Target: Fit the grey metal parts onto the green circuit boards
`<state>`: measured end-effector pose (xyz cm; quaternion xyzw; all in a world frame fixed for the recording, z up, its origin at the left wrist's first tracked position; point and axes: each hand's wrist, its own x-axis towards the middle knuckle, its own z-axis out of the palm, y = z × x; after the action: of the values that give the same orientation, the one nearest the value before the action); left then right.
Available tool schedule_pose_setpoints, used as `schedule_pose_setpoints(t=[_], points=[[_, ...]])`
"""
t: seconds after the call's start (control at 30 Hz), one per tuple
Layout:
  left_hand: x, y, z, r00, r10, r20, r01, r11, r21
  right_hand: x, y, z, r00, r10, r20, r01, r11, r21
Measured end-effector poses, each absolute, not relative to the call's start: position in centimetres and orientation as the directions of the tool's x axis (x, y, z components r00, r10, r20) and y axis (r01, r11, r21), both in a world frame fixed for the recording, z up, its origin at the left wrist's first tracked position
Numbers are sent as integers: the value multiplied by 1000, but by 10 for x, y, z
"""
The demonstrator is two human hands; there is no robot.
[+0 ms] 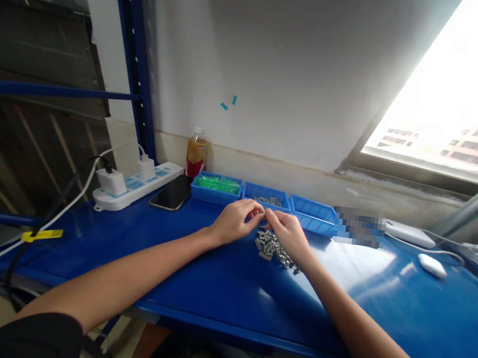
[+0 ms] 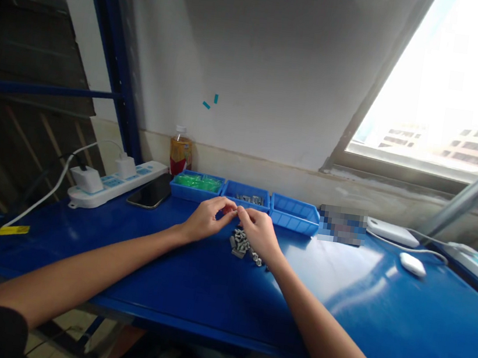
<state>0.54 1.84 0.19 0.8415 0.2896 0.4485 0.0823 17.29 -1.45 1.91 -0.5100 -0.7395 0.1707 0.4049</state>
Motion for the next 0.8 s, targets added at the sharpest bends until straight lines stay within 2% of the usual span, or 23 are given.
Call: schedule_pose_setpoints(t=[0.17,0.27,0.43,0.6,0.7,0.8], points=[[7,19,-1,444,674,590,362,-737,570,178,-14,14,-295,730,616,715,597,-364],[8,18,-2,478,694,539,346,-713,610,178,-15,13,-346,691,635,689,646,-328],[7,16,-2,481,692,537,368,-716,593,175,-17,17,-244,742,625,680,590,-435],[6,17,-3,466,636,615,463,-768,442,176,-11,14,-76,863,499,614,434,-659],[7,16,-4,485,581,654,491,-800,346,176,-8,11,-80,908,412,525,390,-756],[8,15,-2,483,573,662,523,-795,307,175,-8,11,-123,920,372,509,380,-772]])
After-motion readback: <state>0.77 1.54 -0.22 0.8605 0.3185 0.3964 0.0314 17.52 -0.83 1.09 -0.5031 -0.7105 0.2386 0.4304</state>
